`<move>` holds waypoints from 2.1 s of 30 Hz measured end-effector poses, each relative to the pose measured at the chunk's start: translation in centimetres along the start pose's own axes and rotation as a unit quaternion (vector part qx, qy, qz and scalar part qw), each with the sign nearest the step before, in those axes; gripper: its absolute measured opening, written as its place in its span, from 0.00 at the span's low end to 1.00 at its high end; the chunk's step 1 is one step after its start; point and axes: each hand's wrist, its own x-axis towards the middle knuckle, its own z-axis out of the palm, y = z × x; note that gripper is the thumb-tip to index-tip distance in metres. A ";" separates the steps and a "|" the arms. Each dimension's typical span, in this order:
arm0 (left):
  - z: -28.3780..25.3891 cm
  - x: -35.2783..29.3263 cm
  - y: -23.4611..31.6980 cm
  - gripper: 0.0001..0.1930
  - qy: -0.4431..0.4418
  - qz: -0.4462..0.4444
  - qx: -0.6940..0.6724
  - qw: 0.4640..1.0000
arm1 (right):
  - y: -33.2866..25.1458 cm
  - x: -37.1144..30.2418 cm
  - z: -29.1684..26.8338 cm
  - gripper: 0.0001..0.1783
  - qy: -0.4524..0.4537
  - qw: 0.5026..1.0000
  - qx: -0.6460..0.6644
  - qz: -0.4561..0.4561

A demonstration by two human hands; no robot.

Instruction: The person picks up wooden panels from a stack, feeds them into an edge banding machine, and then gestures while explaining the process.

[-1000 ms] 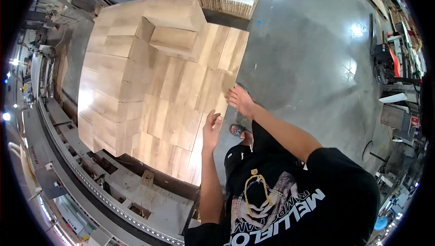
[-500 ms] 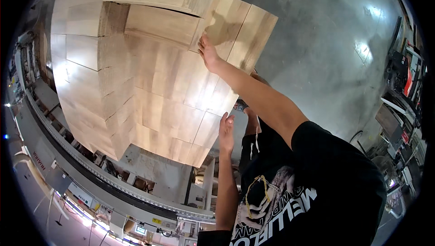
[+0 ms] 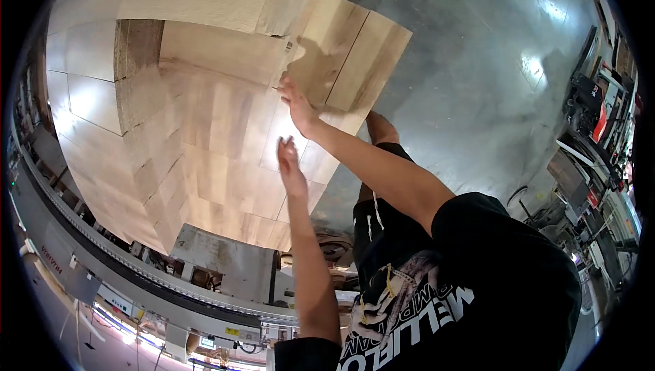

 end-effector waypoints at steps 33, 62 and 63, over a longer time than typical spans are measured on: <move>0.6 15.8 6.7 0.39 0.044 -0.046 -0.280 0.958 | -8.4 5.2 -2.3 0.56 -0.046 0.942 -0.268 -0.198; 4.2 11.6 4.0 0.34 0.063 -0.070 -0.312 0.946 | -15.3 3.8 -7.2 0.53 -0.207 0.821 -0.531 -0.023; 3.9 11.5 3.9 0.39 0.052 -0.063 -0.302 0.950 | -15.3 3.7 -7.1 0.54 -0.192 0.828 -0.518 -0.098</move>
